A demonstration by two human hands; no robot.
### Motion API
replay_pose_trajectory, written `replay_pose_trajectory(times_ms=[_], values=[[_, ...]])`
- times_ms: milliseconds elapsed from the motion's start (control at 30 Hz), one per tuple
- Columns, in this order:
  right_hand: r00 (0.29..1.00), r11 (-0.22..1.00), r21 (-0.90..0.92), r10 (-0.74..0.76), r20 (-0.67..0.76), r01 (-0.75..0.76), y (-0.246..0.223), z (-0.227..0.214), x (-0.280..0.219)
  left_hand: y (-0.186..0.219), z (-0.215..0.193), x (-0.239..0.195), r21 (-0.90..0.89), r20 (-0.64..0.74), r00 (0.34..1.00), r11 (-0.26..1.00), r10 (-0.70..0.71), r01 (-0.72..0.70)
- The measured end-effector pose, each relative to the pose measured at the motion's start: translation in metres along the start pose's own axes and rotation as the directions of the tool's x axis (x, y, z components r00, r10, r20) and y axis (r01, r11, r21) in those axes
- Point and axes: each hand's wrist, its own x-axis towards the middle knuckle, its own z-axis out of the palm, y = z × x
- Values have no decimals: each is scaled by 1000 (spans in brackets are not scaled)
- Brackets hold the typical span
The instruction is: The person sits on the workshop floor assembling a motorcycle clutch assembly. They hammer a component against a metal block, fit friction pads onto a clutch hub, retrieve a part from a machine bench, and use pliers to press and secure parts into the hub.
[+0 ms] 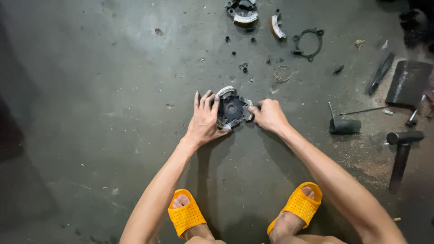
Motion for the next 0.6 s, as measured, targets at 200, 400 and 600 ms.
replay_pose_trajectory(times_ms=[200,400,600], values=[[987,987,61,148,66,-152,5,15,9,-3,7,2,-53,-35,999,999,-7,5],[971,962,167,194,142,-216,-5,22,-6,-25,-4,13,138,197,974,980,111,-140],[976,905,397,74,204,-151,-21,60,-53,-30,-61,48,315,416,885,880,209,-356]])
